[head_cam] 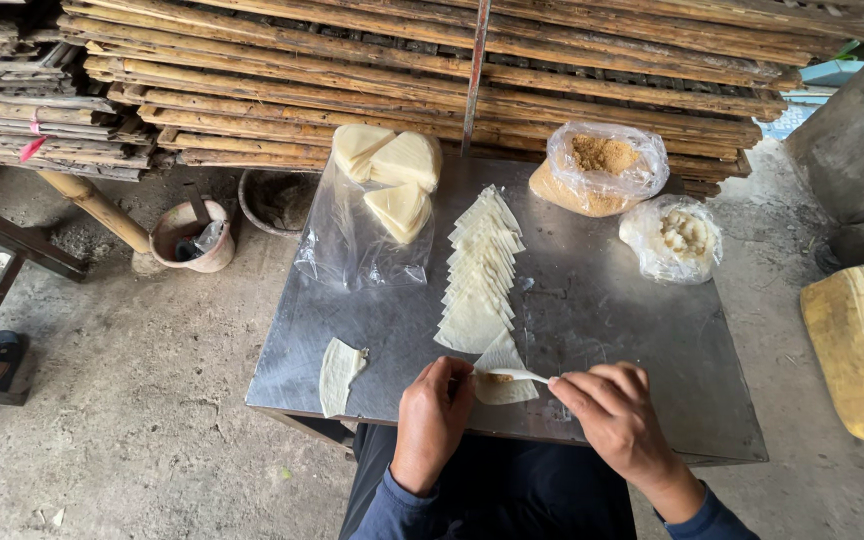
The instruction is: The person repeatedly scoops a granular filling from a plastic bag onto thin triangular wrappers, folds each wrapper into a small packet, and places it on the metal table. The process is repeated continuously with multiple wrappers and filling.
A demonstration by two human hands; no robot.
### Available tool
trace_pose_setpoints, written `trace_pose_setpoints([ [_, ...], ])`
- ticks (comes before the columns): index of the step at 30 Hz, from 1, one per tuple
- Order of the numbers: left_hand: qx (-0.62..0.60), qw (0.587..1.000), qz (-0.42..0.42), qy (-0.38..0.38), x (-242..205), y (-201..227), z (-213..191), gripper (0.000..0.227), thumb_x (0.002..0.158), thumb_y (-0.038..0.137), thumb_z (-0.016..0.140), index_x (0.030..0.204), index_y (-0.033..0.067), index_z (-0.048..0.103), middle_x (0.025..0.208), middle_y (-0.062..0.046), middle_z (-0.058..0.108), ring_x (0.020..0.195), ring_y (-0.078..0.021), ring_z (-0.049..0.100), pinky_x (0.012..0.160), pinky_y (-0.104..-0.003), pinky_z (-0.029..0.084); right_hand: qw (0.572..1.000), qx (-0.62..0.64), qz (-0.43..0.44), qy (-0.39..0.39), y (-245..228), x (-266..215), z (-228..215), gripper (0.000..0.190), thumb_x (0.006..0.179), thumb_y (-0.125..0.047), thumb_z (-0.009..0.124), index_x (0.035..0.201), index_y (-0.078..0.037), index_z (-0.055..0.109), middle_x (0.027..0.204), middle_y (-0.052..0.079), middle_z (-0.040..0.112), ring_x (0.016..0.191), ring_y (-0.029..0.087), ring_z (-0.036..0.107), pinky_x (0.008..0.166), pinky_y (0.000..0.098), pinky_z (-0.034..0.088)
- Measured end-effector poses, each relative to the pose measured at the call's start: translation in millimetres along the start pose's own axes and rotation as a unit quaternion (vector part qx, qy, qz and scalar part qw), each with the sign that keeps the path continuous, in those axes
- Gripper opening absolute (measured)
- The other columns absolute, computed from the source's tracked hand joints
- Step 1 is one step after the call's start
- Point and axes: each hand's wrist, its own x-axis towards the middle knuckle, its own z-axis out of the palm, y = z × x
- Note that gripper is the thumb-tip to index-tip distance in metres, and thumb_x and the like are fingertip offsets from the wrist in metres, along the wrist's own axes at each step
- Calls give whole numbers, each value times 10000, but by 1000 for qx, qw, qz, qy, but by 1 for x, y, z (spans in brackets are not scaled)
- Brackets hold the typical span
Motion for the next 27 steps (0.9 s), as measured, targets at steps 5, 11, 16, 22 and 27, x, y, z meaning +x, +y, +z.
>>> trace_pose_setpoints([
  [5, 6, 1000, 12, 6, 0, 1, -1, 118, 866, 75, 718, 970, 26, 691, 903, -144, 740, 748, -284, 754, 624, -352, 585, 999, -31, -21, 11, -5, -4, -4, 300, 839, -137, 738, 1138, -123, 766, 1072, -31, 723, 995, 160, 596, 956, 381, 394],
  [11, 8, 999, -32, -27, 2, 5, -2, 129, 873, 85, 712, 986, 26, 696, 913, -128, 751, 717, -249, 766, 601, -330, 591, 999, -41, -13, 9, -1, -17, 1, 289, 866, -164, 745, 1154, -159, 765, 1072, -47, 732, 1024, 145, 586, 983, 373, 373],
  [16, -6, 999, 6, -35, 2, 6, -5, 161, 880, 70, 703, 1032, 21, 685, 966, -139, 760, 799, -243, 783, 645, -312, 607, 997, -63, -8, 50, 5, -24, 8, 247, 889, -214, 754, 1125, -143, 769, 1029, -43, 731, 992, 138, 573, 926, 355, 346],
  [22, -15, 998, -4, -65, 3, 5, -7, 159, 885, 77, 696, 1037, 31, 686, 941, -130, 769, 782, -231, 786, 652, -312, 602, 970, -168, 72, 160, 72, 6, -7, 154, 1017, -207, 744, 1140, -129, 793, 922, -4, 667, 908, 198, 517, 877, 352, 314],
  [27, 4, 998, 16, -60, 3, 5, -6, 130, 877, 84, 710, 1000, 47, 693, 885, -128, 762, 732, -252, 763, 623, -339, 580, 948, -273, 131, 99, 151, 62, -14, 193, 1101, -48, 685, 1246, -148, 765, 1070, 14, 603, 1104, 231, 513, 1003, 369, 334],
])
